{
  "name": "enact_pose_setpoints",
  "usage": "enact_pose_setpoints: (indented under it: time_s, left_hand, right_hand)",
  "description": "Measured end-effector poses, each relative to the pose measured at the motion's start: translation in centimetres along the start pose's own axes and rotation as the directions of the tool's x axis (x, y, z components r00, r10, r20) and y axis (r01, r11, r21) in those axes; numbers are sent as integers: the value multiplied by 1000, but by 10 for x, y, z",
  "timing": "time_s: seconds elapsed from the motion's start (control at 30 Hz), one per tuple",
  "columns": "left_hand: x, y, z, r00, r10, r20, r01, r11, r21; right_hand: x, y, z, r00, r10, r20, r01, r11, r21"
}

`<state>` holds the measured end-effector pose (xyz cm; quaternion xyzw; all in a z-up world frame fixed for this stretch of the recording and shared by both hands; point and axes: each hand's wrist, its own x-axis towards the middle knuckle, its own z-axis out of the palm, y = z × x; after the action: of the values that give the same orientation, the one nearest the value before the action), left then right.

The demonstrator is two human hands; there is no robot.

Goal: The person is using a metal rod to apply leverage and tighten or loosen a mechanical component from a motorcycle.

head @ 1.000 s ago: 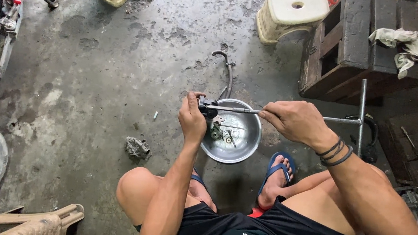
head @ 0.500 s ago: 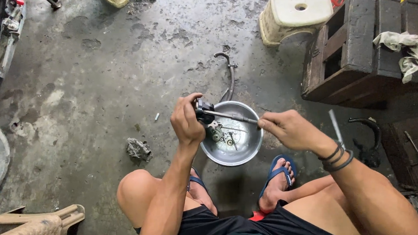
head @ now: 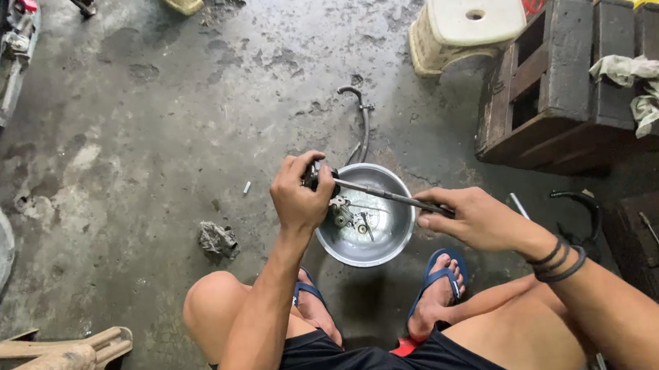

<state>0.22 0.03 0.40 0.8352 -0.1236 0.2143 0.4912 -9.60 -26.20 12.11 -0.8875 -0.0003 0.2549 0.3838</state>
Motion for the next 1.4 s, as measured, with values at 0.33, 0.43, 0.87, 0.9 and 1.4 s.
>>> enact_pose_setpoints:
  time_s: [0.33,0.43,0.87,0.9,1.4]
  left_hand:
    - [3,18,-15,1000,-13,2,13,1000,12]
    - [0,16,-13,999,-41,2,41,999,29]
    - [16,16,-26,987,60,-150,-80,988,-132]
    - [17,16,-28,988,73,-137,-91,987,-129]
    - [26,17,-34,964,239,-115,-243,970,-23]
  right_hand:
    - [-15,162,-45,698,716,-26,-691,663,-290]
    - [-21,265,8,797,453,401,-546,253,799]
    - [-77,142,11,919,379,-110,65,129,989]
    - [-80,140,15,932,356,-64,52,45,998]
    - [-80,92,26,837,507,-206,118,199,973]
